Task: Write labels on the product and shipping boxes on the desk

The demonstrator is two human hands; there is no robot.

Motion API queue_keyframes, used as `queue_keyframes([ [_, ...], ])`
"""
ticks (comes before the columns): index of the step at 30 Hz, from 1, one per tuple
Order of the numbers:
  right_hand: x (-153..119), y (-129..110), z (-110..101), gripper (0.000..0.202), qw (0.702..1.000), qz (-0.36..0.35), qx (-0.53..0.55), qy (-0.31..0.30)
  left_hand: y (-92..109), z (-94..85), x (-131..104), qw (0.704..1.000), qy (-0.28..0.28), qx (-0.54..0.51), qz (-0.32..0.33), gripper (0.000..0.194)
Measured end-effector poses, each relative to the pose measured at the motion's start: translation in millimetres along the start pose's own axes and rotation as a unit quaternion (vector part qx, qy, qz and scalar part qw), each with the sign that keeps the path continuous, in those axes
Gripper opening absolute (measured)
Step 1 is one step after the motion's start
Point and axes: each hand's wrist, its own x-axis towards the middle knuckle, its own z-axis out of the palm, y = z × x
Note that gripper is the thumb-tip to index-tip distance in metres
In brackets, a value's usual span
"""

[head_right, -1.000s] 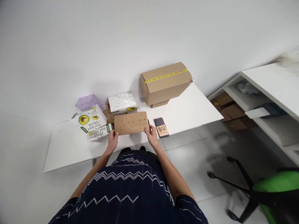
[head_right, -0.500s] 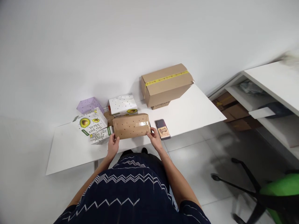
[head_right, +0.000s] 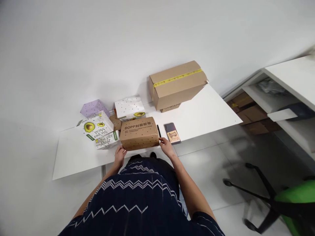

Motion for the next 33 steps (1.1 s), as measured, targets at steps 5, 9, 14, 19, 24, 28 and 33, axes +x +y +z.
queue_keyframes([
  [5, 2, -3, -9, 0.046, 0.999, 0.05, 0.013, -0.015, -5, 5.7, -6, 0.996, -0.004, -0.046, -0.074, 0.018],
  [9, 6, -10, -12, 0.046, 0.995, 0.078, 0.056, -0.027, -2, 8.6, -8, 0.994, -0.013, -0.061, -0.09, 0.029],
  [14, 8, -20, -12, 0.052, 0.999, 0.051, 0.007, -0.006, 12, 12.1, -8, 0.993, -0.037, -0.057, -0.092, 0.04],
  [19, 11, -35, -7, 0.059, 0.996, -0.023, -0.086, -0.03, 23, 16.0, -7, 0.991, -0.055, -0.033, -0.12, 0.048],
  [24, 13, -46, -9, 0.058, 0.997, -0.024, -0.066, -0.019, 22, 15.8, -2, 0.995, -0.073, -0.054, -0.052, 0.048],
  [28, 15, -46, -10, 0.052, 0.999, -0.029, 0.032, -0.005, 18, 15.8, 4, 0.992, -0.089, -0.088, 0.011, 0.049],
  [33, 16, -40, -5, 0.047, 0.994, -0.014, 0.109, 0.01, 12, 11.8, 9, 0.993, -0.092, -0.077, 0.01, 0.049],
])
